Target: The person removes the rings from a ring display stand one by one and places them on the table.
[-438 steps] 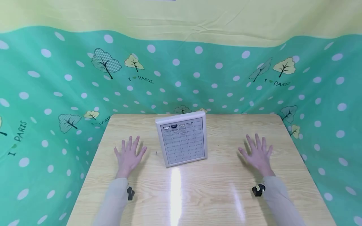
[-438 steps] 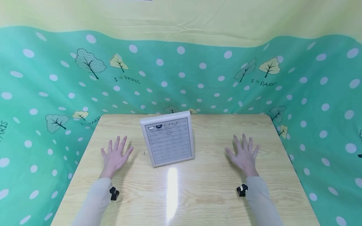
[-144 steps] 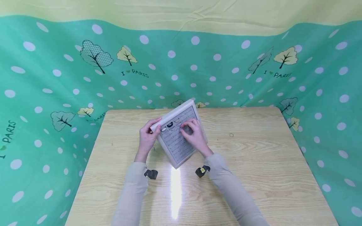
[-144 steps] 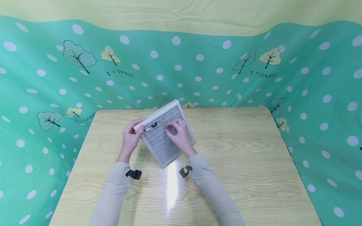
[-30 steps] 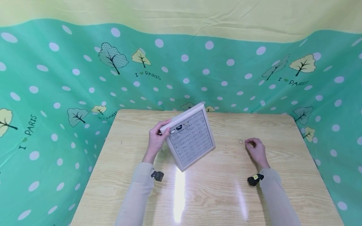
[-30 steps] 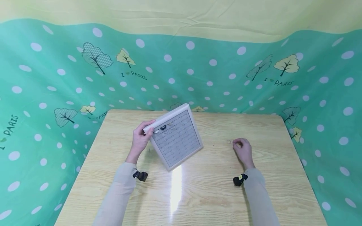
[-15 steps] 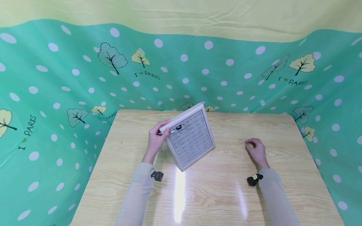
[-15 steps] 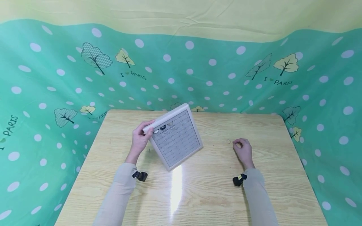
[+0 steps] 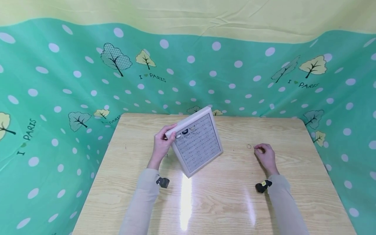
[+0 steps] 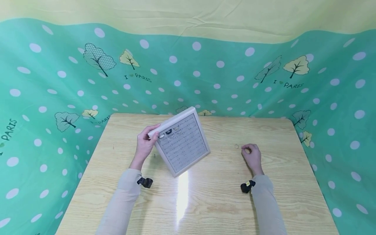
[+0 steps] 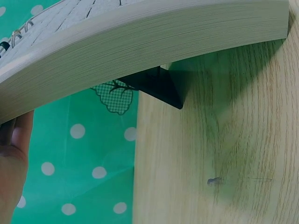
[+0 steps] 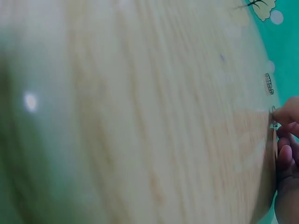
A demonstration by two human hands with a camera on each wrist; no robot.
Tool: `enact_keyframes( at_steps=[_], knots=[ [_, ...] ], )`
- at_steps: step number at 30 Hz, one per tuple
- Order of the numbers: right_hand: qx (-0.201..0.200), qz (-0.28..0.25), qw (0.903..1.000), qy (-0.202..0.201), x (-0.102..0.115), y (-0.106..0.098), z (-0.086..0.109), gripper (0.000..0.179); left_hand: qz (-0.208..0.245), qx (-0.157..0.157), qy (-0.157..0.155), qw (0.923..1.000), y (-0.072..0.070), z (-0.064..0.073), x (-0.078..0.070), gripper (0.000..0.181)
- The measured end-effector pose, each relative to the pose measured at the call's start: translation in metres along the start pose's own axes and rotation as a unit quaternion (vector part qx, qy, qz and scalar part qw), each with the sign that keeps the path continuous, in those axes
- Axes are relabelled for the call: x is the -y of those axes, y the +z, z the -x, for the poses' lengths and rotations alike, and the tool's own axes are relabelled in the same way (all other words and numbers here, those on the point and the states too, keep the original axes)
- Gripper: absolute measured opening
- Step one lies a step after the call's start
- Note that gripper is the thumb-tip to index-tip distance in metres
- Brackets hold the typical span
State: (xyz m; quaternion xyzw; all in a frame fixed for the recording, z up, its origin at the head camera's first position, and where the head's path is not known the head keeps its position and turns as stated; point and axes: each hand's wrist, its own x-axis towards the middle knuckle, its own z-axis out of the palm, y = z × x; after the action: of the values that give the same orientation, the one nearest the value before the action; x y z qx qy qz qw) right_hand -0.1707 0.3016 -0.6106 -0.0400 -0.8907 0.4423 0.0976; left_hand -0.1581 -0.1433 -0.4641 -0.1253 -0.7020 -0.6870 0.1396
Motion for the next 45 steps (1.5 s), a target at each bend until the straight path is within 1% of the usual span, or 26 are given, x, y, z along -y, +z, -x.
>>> enact_keyframes(
  at_steps=[3, 7, 13, 16, 19, 23, 26, 30, 31, 36, 38, 40, 45],
  knots=[
    [0.007, -0.011, 0.9998, 0.018, 0.001, -0.001, 0.0, 0.013, 0.003, -0.002, -0.008, 1.0, -0.001, 0.0, 0.002, 0.027],
    [0.013, -0.036, 0.9984, 0.041, 0.007, -0.004, 0.002, 0.02, 0.006, -0.001, -0.004, 1.0, -0.001, 0.0, 0.003, 0.027],
    [0.0, -0.046, 0.9962, 0.074, 0.02, -0.005, 0.009, 0.03, 0.007, -0.001, -0.008, 0.9999, -0.001, 0.0, 0.003, 0.027],
    [-0.007, -0.07, 0.9943, 0.08, 0.026, -0.003, 0.011, 0.034, 0.004, 0.001, -0.007, 1.0, -0.001, -0.001, 0.003, 0.027],
    [0.0, -0.092, 0.994, 0.058, 0.035, -0.002, 0.012, 0.035, -0.002, 0.003, 0.001, 1.0, -0.001, 0.0, 0.001, 0.026],
    [0.018, -0.1, 0.9947, 0.02, 0.048, 0.001, 0.011, 0.033, -0.011, 0.005, 0.015, 0.9998, 0.0, 0.0, -0.003, 0.025],
    [0.029, -0.108, 0.9936, -0.01, 0.06, 0.003, 0.009, 0.032, -0.015, 0.007, 0.02, 0.9997, 0.0, 0.0, -0.005, 0.025],
    [0.049, -0.13, 0.9896, -0.04, 0.096, 0.001, 0.012, 0.033, -0.01, 0.004, 0.011, 0.9999, 0.0, 0.0, -0.004, 0.025],
    [0.053, -0.133, 0.9887, -0.045, 0.105, 0.0, 0.012, 0.032, -0.009, 0.004, 0.011, 0.9999, 0.0, 0.0, -0.004, 0.025],
    [0.059, -0.139, 0.9858, -0.074, 0.125, 0.007, 0.012, 0.03, -0.009, 0.003, 0.016, 0.9998, 0.001, 0.0, -0.004, 0.025],
    [0.061, -0.143, 0.9844, -0.081, 0.132, 0.009, 0.012, 0.03, -0.012, 0.003, 0.019, 0.9997, 0.001, 0.0, -0.005, 0.025],
    [0.067, -0.146, 0.9833, -0.086, 0.146, 0.007, 0.014, 0.031, -0.013, 0.002, 0.019, 0.9997, 0.001, 0.0, -0.005, 0.025],
    [0.076, -0.145, 0.9816, -0.098, 0.163, 0.008, 0.015, 0.03, -0.012, 0.003, 0.024, 0.9996, 0.001, 0.001, -0.005, 0.025]
  ],
)
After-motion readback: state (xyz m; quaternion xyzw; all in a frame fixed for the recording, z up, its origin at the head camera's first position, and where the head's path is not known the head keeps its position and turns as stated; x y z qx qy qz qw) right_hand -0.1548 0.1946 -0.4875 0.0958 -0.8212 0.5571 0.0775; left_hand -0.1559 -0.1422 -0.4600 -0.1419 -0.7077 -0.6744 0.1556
